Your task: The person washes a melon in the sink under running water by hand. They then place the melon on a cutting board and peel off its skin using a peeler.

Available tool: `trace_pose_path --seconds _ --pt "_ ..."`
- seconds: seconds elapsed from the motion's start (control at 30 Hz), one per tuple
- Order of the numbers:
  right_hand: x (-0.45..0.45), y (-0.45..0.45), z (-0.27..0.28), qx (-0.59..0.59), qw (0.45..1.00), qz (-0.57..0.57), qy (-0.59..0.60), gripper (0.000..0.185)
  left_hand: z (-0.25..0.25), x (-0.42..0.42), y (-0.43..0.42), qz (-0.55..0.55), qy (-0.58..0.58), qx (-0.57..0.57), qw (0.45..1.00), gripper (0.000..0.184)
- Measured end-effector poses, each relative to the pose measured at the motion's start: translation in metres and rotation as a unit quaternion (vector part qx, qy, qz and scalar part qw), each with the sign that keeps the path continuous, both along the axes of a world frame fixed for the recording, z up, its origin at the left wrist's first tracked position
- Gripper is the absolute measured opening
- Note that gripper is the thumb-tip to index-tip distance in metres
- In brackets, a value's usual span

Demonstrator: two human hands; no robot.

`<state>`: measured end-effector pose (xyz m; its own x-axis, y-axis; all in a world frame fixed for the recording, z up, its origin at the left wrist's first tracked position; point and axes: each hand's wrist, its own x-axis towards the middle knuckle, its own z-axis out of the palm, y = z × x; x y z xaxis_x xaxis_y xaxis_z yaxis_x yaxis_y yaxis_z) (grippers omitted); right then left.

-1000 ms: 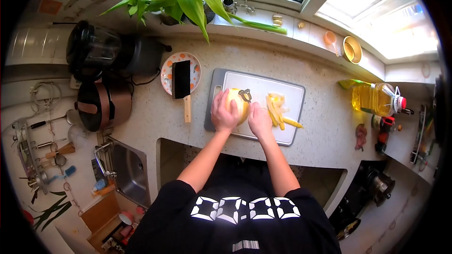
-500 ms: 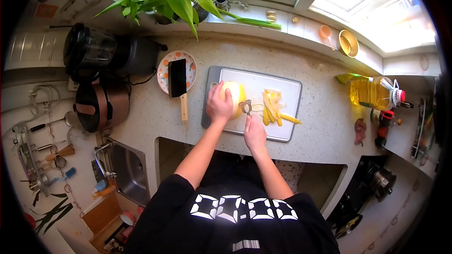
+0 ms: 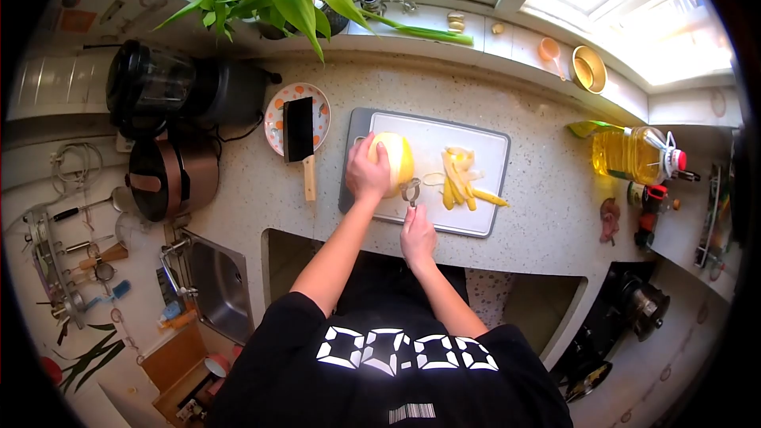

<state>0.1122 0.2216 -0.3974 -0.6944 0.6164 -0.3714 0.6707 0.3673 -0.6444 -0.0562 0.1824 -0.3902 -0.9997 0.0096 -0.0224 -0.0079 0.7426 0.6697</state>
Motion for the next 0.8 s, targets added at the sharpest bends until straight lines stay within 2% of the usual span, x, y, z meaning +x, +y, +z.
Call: trace_pose_path --seconds 0.17,0.27,0.33,0.4,0.5,0.6,0.63,0.7,0.8 --pt "0.007 -0.011 -0.005 -0.004 1.0 -0.003 0.01 0.03 0.004 -0.005 0.002 0.01 -0.031 -0.001 0.999 0.036" --pt "0.017 -0.022 -0.012 -0.025 0.998 0.047 -0.041 0.032 0.009 -0.013 0.008 0.043 -0.073 -0.005 0.996 0.037" --pt "0.031 -0.042 -0.02 -0.048 0.986 0.142 -0.065 0.034 0.009 -0.016 0.008 0.07 -0.114 -0.004 0.991 0.039" --pt "0.036 -0.05 -0.02 -0.077 0.991 0.1 -0.051 0.035 0.006 -0.026 0.006 0.097 -0.158 0.006 0.983 0.041" --pt "0.029 -0.023 -0.029 -0.104 0.993 -0.043 0.036 0.035 0.003 -0.026 -0.003 0.134 -0.177 0.07 0.972 0.041" --pt "-0.003 0.018 -0.013 -0.112 0.974 -0.152 0.122 0.037 -0.002 -0.022 -0.009 0.141 -0.183 0.124 0.965 0.04" --pt "-0.018 0.027 -0.007 -0.154 0.963 -0.17 0.138 0.038 -0.006 -0.021 -0.012 0.138 -0.171 0.128 0.967 0.04" --pt "-0.048 0.037 -0.02 -0.131 0.962 -0.149 0.189 0.042 -0.012 -0.016 -0.015 0.131 -0.147 0.137 0.971 0.041" --pt "-0.075 0.051 -0.019 -0.197 0.959 -0.099 0.179 0.044 -0.009 -0.013 -0.016 0.119 -0.147 0.143 0.972 0.041"
